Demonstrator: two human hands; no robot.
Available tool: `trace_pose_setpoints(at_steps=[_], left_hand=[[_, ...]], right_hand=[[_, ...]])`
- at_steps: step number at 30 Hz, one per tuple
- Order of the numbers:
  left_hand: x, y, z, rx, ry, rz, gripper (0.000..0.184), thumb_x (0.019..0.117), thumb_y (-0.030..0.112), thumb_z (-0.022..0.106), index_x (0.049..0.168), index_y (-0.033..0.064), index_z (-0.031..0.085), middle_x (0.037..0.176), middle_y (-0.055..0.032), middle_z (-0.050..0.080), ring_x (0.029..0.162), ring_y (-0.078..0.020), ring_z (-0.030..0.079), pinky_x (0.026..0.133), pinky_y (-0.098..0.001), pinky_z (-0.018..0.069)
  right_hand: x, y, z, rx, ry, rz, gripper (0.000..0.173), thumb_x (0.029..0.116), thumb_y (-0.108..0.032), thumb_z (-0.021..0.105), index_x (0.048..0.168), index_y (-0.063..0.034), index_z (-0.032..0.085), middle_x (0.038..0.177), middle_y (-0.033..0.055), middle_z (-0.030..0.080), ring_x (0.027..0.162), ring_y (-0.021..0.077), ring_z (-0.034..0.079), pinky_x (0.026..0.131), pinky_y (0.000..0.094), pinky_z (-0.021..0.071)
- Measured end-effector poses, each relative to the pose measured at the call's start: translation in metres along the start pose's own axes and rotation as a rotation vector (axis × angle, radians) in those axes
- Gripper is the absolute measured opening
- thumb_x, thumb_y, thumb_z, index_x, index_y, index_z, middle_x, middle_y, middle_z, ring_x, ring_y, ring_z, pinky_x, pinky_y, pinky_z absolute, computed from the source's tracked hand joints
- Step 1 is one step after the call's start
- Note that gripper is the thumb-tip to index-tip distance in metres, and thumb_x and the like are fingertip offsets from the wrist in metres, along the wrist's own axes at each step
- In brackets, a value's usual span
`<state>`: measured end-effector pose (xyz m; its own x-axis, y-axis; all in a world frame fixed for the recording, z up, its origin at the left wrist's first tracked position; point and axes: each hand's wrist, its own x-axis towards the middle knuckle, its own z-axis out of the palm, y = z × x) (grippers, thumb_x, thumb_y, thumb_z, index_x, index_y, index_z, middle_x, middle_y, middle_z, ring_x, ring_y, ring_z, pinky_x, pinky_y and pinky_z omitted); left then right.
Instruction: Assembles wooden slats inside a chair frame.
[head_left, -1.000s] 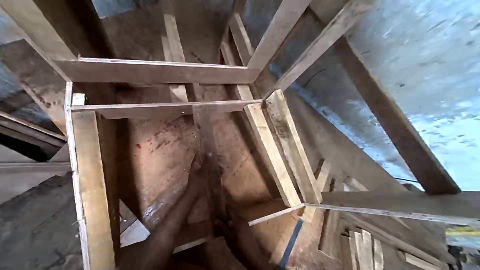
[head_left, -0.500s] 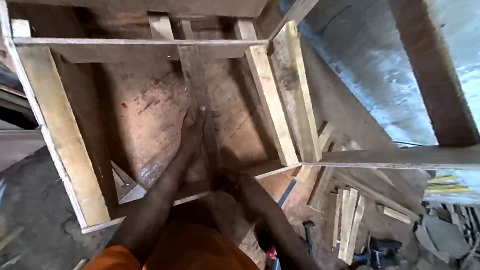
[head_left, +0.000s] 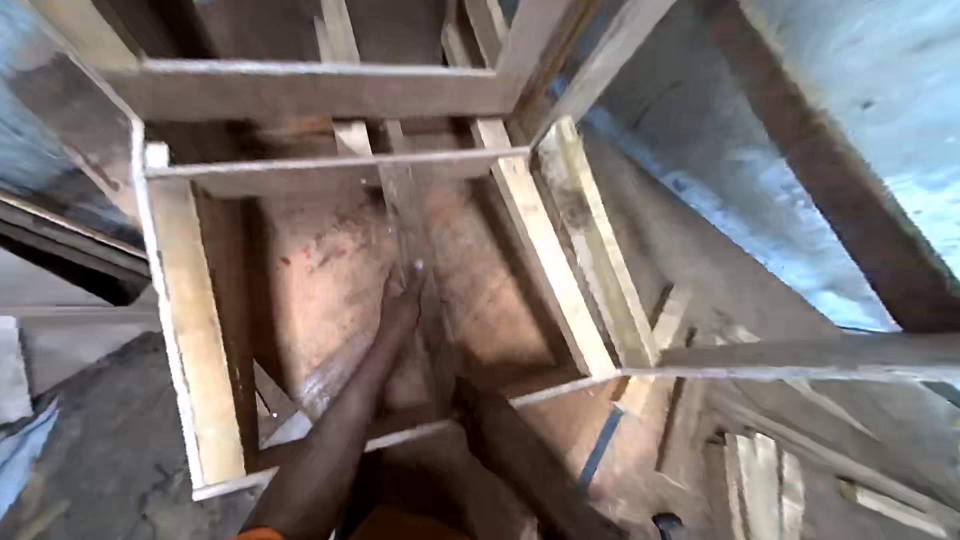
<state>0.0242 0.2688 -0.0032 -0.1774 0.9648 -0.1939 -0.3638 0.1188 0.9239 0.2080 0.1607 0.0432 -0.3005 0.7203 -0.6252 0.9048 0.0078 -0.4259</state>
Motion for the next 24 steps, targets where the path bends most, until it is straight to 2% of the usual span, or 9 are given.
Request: trace_pose_setpoints(at_steps=[2, 9, 11, 13, 14, 16, 18, 20, 24], left_hand=[[-0.001, 0.001, 0.002, -0.047, -0.021, -0.003, 0.047, 0.1112, 0.031, 0.043, 0.149, 0.0034, 0.039, 0.11, -0.018, 0.072, 0.083, -0.0286, 0.073, 0.073, -0.0436, 0.0636], [-0.002, 0.004, 0.002, -0.069, -0.026, -0.008, 0.043, 0.1112, 0.028, 0.043, 0.145, 0.0011, 0.042, 0.106, -0.0198, 0.073, 0.083, -0.0311, 0.074, 0.074, -0.0456, 0.064], [-0.005, 0.009, 0.003, 0.016, 0.034, -0.015, 0.048, 0.1072, 0.03, 0.054, 0.144, 0.0012, 0.046, 0.112, -0.0153, 0.073, 0.094, -0.024, 0.073, 0.084, -0.0418, 0.0625], [-0.009, 0.012, 0.007, 0.111, 0.095, 0.005, 0.067, 0.0983, 0.035, 0.069, 0.152, 0.0081, 0.038, 0.128, -0.012, 0.065, 0.11, -0.0189, 0.068, 0.094, -0.0405, 0.0589], [-0.01, 0.012, 0.009, 0.15, 0.123, 0.028, 0.078, 0.0926, 0.036, 0.075, 0.154, 0.0108, 0.034, 0.13, -0.0117, 0.063, 0.11, -0.0185, 0.067, 0.092, -0.0405, 0.0593], [-0.01, 0.012, 0.012, 0.148, 0.154, 0.065, 0.083, 0.0863, 0.033, 0.081, 0.151, 0.0101, 0.035, 0.117, -0.0121, 0.064, 0.093, -0.0195, 0.068, 0.079, -0.0395, 0.0617], [-0.012, 0.01, 0.01, -0.002, 0.106, 0.048, 0.062, 0.0954, 0.021, 0.073, 0.147, 0.0075, 0.041, 0.105, -0.0123, 0.066, 0.082, -0.0217, 0.068, 0.073, -0.0393, 0.0617], [-0.015, 0.012, 0.005, -0.203, 0.04, -0.043, 0.038, 0.1046, 0.021, 0.057, 0.14, 0.0076, 0.051, 0.108, -0.0112, 0.069, 0.089, -0.0215, 0.07, 0.08, -0.0396, 0.0614], [-0.011, 0.012, -0.003, -0.38, -0.054, -0.15, 0.039, 0.1109, 0.029, 0.037, 0.137, 0.0079, 0.058, 0.116, -0.0098, 0.069, 0.091, -0.0181, 0.069, 0.079, -0.036, 0.0603]], right_hand=[[-0.002, -0.008, -0.008, 0.017, -0.037, 0.048, 0.041, 0.104, -0.024, 0.055, 0.144, -0.0132, 0.056, 0.12, 0.0173, 0.07, 0.108, 0.0337, 0.068, 0.096, 0.0527, 0.0531], [0.005, 0.02, 0.008, 0.164, 0.076, -0.117, 0.041, 0.1004, -0.03, 0.06, 0.138, -0.0123, 0.061, 0.114, 0.0083, 0.072, 0.103, 0.0224, 0.07, 0.094, 0.0465, 0.057], [0.003, 0.025, 0.022, 0.235, 0.243, -0.188, 0.044, 0.0949, -0.029, 0.066, 0.132, -0.0071, 0.063, 0.114, 0.0087, 0.072, 0.103, 0.0205, 0.07, 0.093, 0.0425, 0.0591], [-0.002, 0.019, 0.03, 0.242, 0.354, -0.15, 0.053, 0.0909, -0.031, 0.07, 0.135, -0.0038, 0.06, 0.125, 0.0148, 0.067, 0.109, 0.0255, 0.068, 0.094, 0.0445, 0.0581], [-0.003, 0.016, 0.032, 0.238, 0.395, -0.139, 0.053, 0.0884, -0.03, 0.072, 0.133, -0.0047, 0.061, 0.129, 0.015, 0.065, 0.11, 0.0258, 0.068, 0.092, 0.0441, 0.0587], [0.001, 0.013, 0.039, 0.236, 0.471, -0.171, 0.05, 0.0851, -0.028, 0.074, 0.129, -0.0072, 0.063, 0.132, 0.0109, 0.064, 0.11, 0.023, 0.067, 0.09, 0.0429, 0.0596], [0.001, 0.017, 0.038, 0.271, 0.42, -0.151, 0.053, 0.0865, -0.034, 0.075, 0.132, -0.0097, 0.062, 0.128, 0.0061, 0.067, 0.109, 0.0198, 0.068, 0.092, 0.0422, 0.0596], [-0.001, 0.024, 0.031, 0.318, 0.328, -0.137, 0.064, 0.0848, -0.044, 0.078, 0.135, -0.0091, 0.059, 0.122, 0.0058, 0.069, 0.11, 0.02, 0.068, 0.094, 0.0419, 0.0586], [-0.014, 0.015, 0.007, 0.329, 0.19, -0.099, 0.085, 0.086, -0.051, 0.077, 0.148, -0.0008, 0.048, 0.131, 0.0163, 0.066, 0.118, 0.0275, 0.065, 0.104, 0.0468, 0.0519]])
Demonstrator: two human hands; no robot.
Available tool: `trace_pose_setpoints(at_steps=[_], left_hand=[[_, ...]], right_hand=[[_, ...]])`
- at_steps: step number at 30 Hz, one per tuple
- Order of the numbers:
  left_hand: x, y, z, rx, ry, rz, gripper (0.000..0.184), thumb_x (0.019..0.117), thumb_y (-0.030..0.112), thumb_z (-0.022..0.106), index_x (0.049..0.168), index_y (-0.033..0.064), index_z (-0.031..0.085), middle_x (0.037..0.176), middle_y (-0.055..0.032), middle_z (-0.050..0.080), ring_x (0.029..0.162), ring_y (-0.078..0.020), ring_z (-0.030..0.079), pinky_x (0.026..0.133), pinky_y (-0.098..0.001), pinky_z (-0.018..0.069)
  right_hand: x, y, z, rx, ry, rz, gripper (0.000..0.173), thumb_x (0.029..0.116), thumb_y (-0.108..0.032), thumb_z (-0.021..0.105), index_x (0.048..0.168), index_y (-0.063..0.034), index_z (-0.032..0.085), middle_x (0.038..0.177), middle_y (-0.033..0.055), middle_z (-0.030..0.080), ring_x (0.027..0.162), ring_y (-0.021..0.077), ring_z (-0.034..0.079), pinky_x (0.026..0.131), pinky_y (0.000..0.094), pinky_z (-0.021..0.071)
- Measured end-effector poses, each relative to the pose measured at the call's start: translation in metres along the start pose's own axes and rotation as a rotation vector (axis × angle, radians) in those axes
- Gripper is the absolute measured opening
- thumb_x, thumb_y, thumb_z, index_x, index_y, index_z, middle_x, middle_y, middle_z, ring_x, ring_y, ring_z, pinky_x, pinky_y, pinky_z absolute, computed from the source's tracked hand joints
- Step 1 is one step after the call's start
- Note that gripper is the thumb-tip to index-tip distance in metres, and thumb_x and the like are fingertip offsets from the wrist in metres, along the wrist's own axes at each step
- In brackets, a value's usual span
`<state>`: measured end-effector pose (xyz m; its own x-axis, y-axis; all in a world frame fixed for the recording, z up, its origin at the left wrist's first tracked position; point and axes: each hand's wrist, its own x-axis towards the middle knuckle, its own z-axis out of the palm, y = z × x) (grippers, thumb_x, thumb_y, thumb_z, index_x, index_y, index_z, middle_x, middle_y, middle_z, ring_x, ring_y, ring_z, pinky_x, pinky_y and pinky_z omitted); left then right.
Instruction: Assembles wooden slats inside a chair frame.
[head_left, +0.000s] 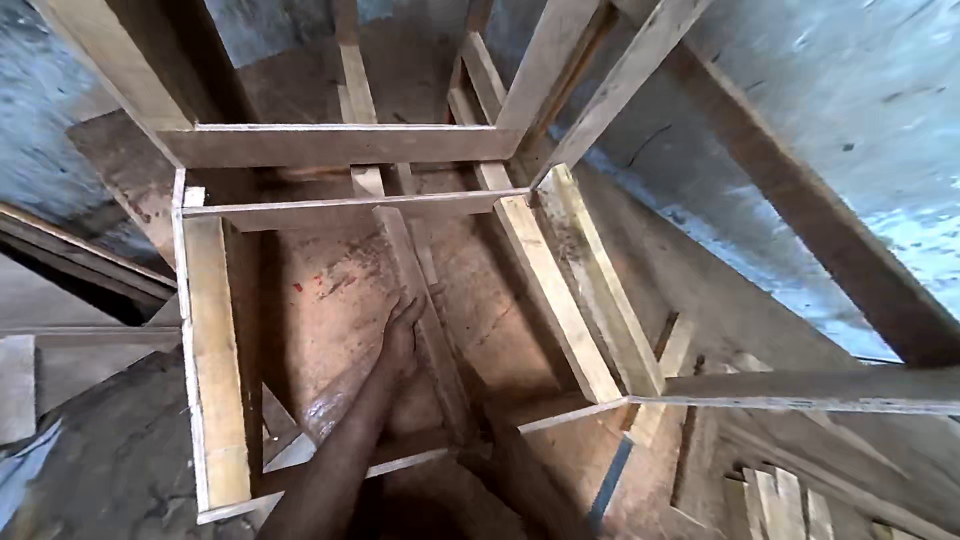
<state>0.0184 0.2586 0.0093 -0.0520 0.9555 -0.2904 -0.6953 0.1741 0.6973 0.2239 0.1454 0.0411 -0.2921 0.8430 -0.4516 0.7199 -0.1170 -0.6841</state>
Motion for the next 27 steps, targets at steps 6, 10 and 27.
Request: trace_pose_setpoints(at_steps=[6, 10, 27], left_hand=[[0.008, -0.003, 0.0, 0.018, -0.113, -0.017, 0.052, 0.111, 0.045, 0.031, 0.145, 0.0102, 0.048, 0.113, -0.0083, 0.069, 0.086, -0.0179, 0.07, 0.078, -0.0357, 0.0616], [0.012, -0.002, 0.004, 0.159, -0.034, -0.067, 0.054, 0.1103, 0.048, 0.034, 0.147, 0.0099, 0.049, 0.12, -0.0142, 0.071, 0.089, -0.0253, 0.073, 0.079, -0.0416, 0.0628], [0.012, -0.004, 0.003, 0.169, 0.025, 0.021, 0.051, 0.1112, 0.042, 0.037, 0.151, 0.0105, 0.043, 0.111, -0.0175, 0.071, 0.082, -0.0274, 0.073, 0.071, -0.0433, 0.064]], right_hand=[[0.001, 0.002, -0.011, 0.092, -0.046, -0.062, 0.065, 0.0933, -0.036, 0.074, 0.147, -0.0057, 0.054, 0.127, 0.0121, 0.069, 0.114, 0.0227, 0.068, 0.101, 0.0431, 0.0549], [0.009, 0.007, -0.002, 0.035, -0.047, -0.038, 0.063, 0.0935, -0.041, 0.072, 0.145, -0.0077, 0.056, 0.125, 0.0104, 0.07, 0.111, 0.0213, 0.069, 0.1, 0.0433, 0.0554], [0.011, -0.025, -0.017, -0.113, -0.24, 0.054, 0.056, 0.1014, -0.025, 0.062, 0.153, -0.0114, 0.046, 0.137, 0.0177, 0.062, 0.122, 0.0309, 0.063, 0.107, 0.0499, 0.0489]])
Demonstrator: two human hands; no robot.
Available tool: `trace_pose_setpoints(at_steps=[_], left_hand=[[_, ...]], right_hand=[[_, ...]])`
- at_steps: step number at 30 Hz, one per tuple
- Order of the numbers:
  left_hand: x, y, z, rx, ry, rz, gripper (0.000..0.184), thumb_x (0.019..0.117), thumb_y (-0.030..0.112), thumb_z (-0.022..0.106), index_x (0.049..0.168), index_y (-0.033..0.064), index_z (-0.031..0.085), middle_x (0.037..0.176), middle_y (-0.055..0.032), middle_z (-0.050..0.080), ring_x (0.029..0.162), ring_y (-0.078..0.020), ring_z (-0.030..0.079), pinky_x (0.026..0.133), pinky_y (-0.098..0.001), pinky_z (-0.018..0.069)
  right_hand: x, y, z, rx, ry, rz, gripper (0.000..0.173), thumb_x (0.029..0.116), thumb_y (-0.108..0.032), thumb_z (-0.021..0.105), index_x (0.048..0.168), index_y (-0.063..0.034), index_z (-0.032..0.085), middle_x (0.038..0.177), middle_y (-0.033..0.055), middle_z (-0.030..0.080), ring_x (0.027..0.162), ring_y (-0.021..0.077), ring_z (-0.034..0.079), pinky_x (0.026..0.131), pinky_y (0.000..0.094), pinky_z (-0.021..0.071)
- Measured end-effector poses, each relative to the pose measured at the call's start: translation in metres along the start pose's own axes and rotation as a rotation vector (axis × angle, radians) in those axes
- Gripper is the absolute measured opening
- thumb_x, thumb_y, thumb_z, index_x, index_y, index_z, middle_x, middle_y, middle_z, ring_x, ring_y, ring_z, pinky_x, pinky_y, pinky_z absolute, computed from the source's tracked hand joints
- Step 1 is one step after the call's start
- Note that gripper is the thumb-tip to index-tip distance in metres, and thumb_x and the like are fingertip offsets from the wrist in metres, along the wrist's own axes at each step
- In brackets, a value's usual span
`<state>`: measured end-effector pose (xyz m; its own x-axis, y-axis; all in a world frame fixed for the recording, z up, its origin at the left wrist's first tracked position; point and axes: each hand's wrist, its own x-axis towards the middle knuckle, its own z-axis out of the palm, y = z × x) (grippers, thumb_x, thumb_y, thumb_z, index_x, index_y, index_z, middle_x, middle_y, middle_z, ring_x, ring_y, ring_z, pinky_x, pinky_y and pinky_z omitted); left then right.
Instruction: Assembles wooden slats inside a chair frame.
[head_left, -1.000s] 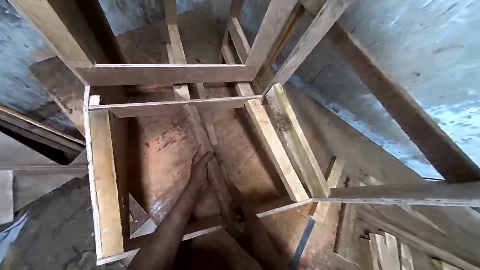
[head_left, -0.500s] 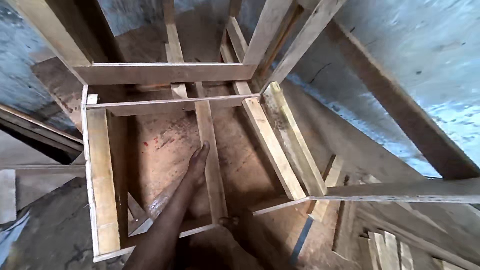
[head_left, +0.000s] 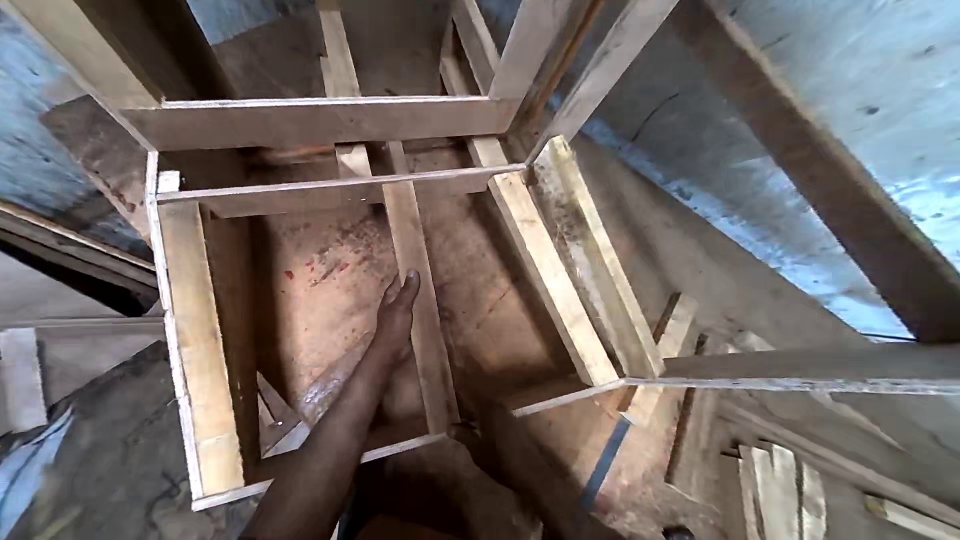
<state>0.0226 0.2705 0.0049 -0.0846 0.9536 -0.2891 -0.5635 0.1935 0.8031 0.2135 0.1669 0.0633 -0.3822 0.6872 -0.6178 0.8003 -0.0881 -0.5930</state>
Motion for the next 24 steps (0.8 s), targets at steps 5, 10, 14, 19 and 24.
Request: trace_pose_setpoints(at_steps=[5, 10, 14, 19, 24], left_hand=[[-0.001, 0.003, 0.002, 0.029, 0.051, -0.025, 0.051, 0.111, 0.041, 0.038, 0.153, 0.0127, 0.04, 0.104, -0.0152, 0.072, 0.081, -0.0258, 0.073, 0.072, -0.0428, 0.064], [0.0, 0.002, 0.001, 0.038, 0.08, -0.038, 0.051, 0.1095, 0.043, 0.043, 0.152, 0.0142, 0.042, 0.107, -0.0153, 0.071, 0.083, -0.025, 0.072, 0.073, -0.0427, 0.0634], [-0.004, 0.007, 0.005, 0.062, 0.108, -0.059, 0.051, 0.1094, 0.042, 0.044, 0.151, 0.0126, 0.043, 0.106, -0.0139, 0.071, 0.082, -0.0233, 0.072, 0.073, -0.0414, 0.0633], [-0.01, 0.014, 0.009, 0.077, 0.095, -0.068, 0.05, 0.1096, 0.039, 0.045, 0.151, 0.0107, 0.041, 0.102, -0.0123, 0.074, 0.08, -0.0206, 0.073, 0.072, -0.0383, 0.0635], [-0.023, -0.002, -0.013, 0.177, 0.022, -0.082, 0.068, 0.0984, 0.067, 0.05, 0.153, 0.0275, 0.043, 0.117, -0.0106, 0.071, 0.094, -0.024, 0.071, 0.081, -0.0461, 0.0603]], right_hand=[[0.002, 0.004, 0.007, 0.062, 0.072, 0.0, 0.059, 0.0983, -0.023, 0.066, 0.153, -0.0108, 0.048, 0.133, 0.0154, 0.066, 0.117, 0.027, 0.067, 0.103, 0.0458, 0.0528], [-0.004, -0.011, 0.006, 0.099, 0.091, 0.033, 0.062, 0.0979, -0.017, 0.065, 0.156, -0.01, 0.043, 0.133, 0.0154, 0.066, 0.115, 0.0269, 0.068, 0.101, 0.0448, 0.0544], [-0.008, -0.02, 0.008, 0.09, 0.117, 0.058, 0.053, 0.0982, -0.017, 0.064, 0.148, -0.0063, 0.051, 0.123, 0.0179, 0.069, 0.107, 0.0313, 0.069, 0.095, 0.0502, 0.0551], [-0.003, -0.015, 0.012, 0.042, 0.124, -0.012, 0.055, 0.0968, -0.013, 0.063, 0.149, -0.0048, 0.049, 0.124, 0.0181, 0.068, 0.109, 0.0308, 0.069, 0.096, 0.0487, 0.055], [-0.001, -0.016, 0.016, 0.052, 0.148, 0.047, 0.06, 0.0984, -0.013, 0.061, 0.155, -0.0075, 0.043, 0.128, 0.0183, 0.068, 0.112, 0.0315, 0.068, 0.1, 0.0498, 0.0535]])
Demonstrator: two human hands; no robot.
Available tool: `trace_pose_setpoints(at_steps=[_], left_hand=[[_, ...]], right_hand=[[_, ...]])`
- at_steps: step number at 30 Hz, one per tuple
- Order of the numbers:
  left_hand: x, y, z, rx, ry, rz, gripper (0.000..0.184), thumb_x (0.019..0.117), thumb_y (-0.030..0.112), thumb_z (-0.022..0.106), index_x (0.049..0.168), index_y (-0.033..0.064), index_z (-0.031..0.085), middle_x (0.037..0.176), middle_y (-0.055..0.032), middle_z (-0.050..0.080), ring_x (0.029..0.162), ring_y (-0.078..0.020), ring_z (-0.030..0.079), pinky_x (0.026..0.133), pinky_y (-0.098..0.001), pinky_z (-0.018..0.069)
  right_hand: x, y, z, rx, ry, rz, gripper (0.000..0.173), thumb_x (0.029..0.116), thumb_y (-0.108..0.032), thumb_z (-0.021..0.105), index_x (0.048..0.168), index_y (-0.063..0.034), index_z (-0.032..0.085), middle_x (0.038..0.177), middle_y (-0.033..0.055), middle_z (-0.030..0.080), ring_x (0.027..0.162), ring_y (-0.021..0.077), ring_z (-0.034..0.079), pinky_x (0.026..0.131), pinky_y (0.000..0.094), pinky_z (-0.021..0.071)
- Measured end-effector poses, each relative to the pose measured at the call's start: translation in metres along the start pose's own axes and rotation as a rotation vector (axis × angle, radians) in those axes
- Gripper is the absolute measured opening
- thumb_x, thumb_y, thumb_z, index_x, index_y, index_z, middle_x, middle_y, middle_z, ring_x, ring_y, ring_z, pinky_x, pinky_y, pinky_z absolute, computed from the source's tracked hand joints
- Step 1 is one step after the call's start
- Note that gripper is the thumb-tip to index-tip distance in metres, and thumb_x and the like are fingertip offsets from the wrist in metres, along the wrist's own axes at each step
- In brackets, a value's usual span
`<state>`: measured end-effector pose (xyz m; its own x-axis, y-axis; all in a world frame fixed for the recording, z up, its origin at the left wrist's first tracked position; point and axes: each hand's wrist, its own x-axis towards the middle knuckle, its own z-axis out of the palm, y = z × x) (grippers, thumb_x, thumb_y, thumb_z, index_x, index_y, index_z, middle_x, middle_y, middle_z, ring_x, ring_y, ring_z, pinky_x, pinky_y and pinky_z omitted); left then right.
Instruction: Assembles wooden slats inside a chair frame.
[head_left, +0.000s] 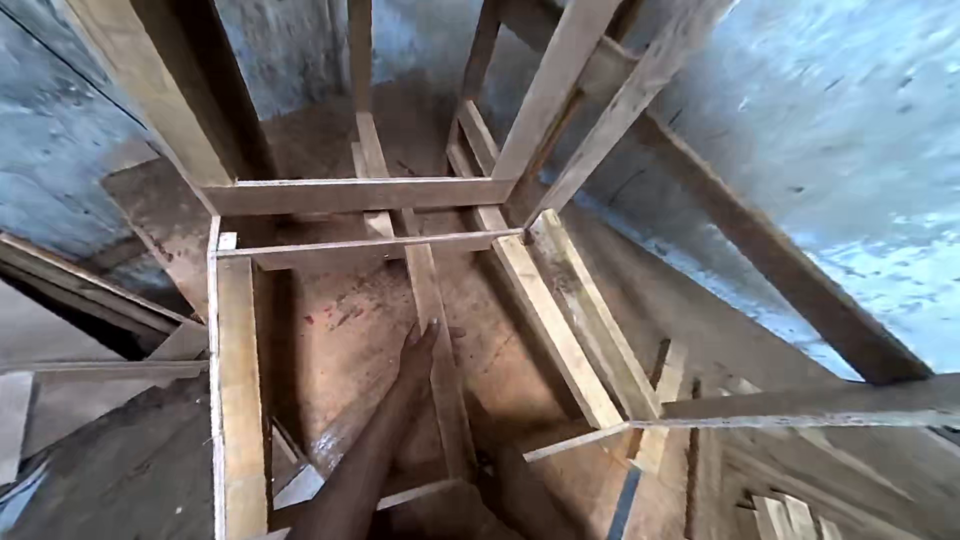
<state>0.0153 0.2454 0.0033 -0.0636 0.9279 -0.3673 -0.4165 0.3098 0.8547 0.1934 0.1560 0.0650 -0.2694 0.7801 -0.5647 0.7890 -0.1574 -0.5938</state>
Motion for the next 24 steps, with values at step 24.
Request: trace_pose_setpoints(at_steps=[24], left_hand=[[0.017, 0.008, 0.019, -0.123, -0.015, 0.053, 0.048, 0.1109, 0.042, 0.04, 0.145, 0.0078, 0.043, 0.1, -0.011, 0.073, 0.075, -0.0203, 0.071, 0.068, -0.0369, 0.0621]], right_hand=[[-0.016, 0.033, 0.033, -0.021, 0.283, -0.151, 0.056, 0.0942, -0.018, 0.072, 0.147, -0.0145, 0.052, 0.124, 0.0139, 0.067, 0.101, 0.0296, 0.07, 0.088, 0.0544, 0.0588]])
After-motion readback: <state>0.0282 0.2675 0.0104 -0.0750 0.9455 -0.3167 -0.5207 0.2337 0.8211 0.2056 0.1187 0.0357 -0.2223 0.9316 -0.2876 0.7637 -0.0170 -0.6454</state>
